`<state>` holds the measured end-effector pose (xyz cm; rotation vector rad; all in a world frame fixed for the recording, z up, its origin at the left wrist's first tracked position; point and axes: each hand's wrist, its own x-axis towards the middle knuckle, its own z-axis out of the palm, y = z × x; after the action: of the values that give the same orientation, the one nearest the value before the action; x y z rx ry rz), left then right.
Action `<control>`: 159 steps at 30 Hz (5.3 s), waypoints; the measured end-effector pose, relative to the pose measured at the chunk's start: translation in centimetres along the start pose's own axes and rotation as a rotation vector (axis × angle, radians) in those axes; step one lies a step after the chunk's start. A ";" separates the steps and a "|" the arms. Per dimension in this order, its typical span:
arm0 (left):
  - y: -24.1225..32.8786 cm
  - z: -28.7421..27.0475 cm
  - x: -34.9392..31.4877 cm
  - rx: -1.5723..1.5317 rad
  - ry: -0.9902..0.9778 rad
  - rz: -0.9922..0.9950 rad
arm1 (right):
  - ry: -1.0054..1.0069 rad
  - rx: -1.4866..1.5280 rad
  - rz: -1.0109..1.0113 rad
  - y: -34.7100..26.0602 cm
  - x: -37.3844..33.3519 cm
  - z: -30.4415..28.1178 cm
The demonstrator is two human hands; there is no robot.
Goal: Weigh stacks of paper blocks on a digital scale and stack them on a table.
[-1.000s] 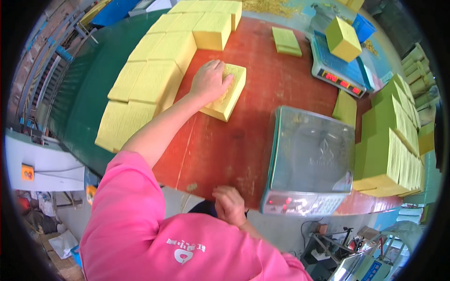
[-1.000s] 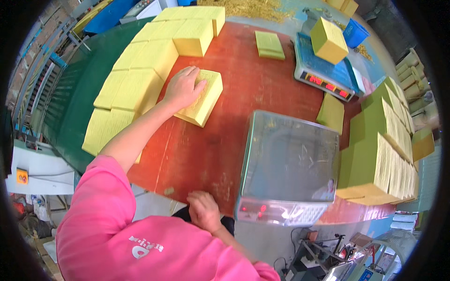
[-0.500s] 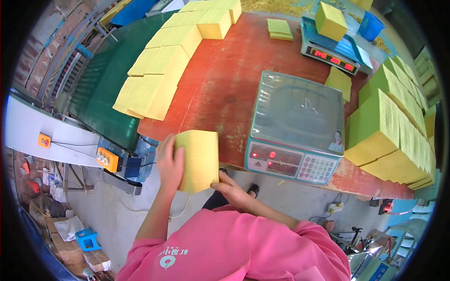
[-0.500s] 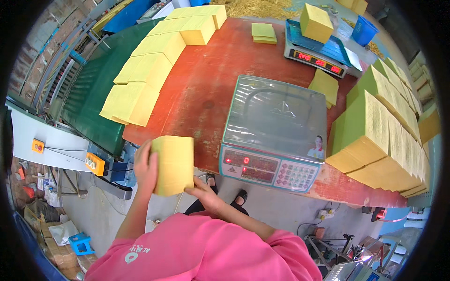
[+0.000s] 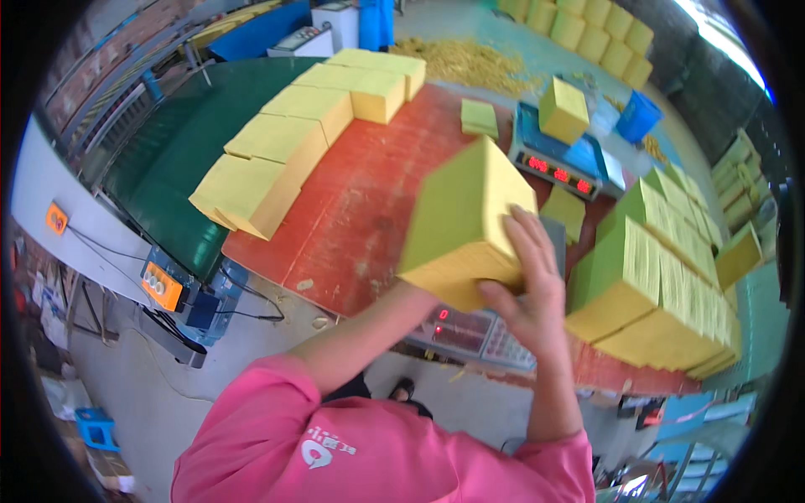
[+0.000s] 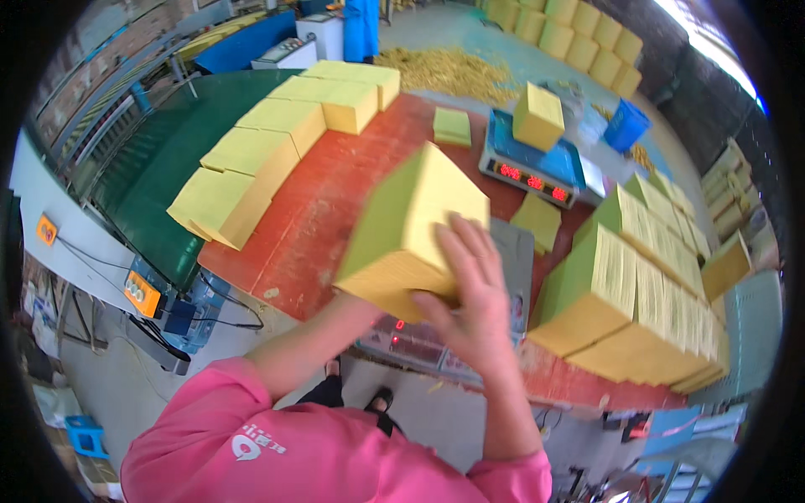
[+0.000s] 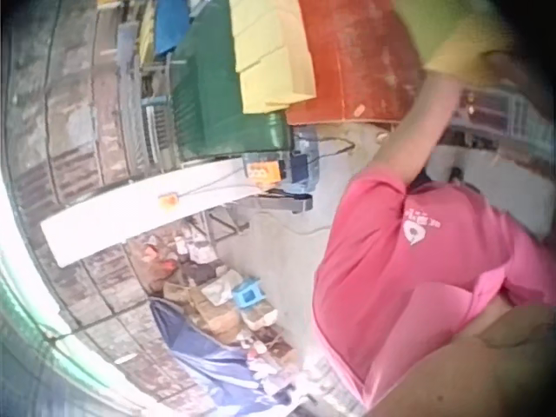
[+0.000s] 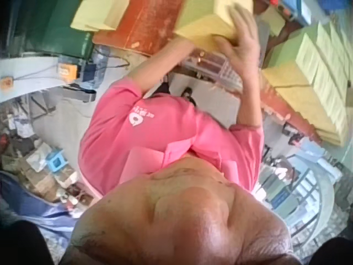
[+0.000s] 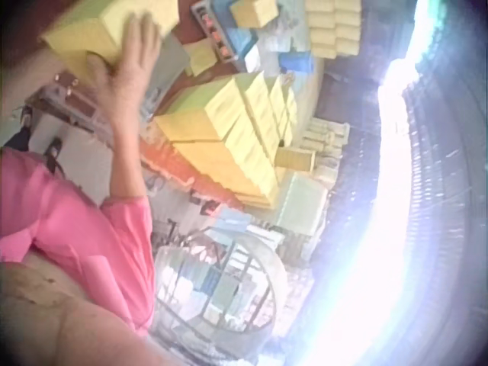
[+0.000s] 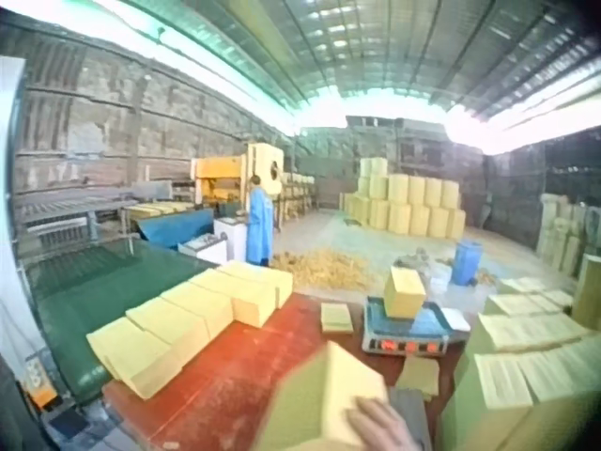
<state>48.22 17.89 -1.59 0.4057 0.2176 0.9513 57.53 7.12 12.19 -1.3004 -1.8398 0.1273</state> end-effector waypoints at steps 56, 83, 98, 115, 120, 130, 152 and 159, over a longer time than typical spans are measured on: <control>27.0 -6.2 -2.8 2.339 -0.985 0.052 | -0.099 0.560 0.086 -1.3 -4.9 23.8; 14.9 -11.2 -27.2 0.412 0.589 0.108 | -0.388 0.909 0.523 -3.1 -7.2 21.7; 17.2 9.0 -9.2 0.995 -0.287 0.304 | 0.106 0.784 0.664 0.2 1.4 -1.3; 10.7 13.5 2.5 1.018 -0.005 -0.271 | 0.247 0.871 0.849 10.3 0.7 -4.3; 10.5 13.5 2.0 1.055 0.004 -0.285 | 0.249 0.831 0.837 10.1 0.3 -4.2; 9.8 13.2 1.7 1.228 -0.046 -0.220 | 0.245 0.613 0.787 11.4 -0.3 -3.5; 5.3 1.4 6.3 0.689 0.124 0.037 | 0.590 0.755 0.660 13.8 -2.9 1.3; 15.2 -14.9 -8.1 2.185 0.592 0.491 | 0.653 0.302 0.659 11.2 -20.5 -3.7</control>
<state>27.02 22.58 -8.55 2.2249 1.8041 0.9205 70.03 -5.83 -3.10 -1.4597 -0.7765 0.2799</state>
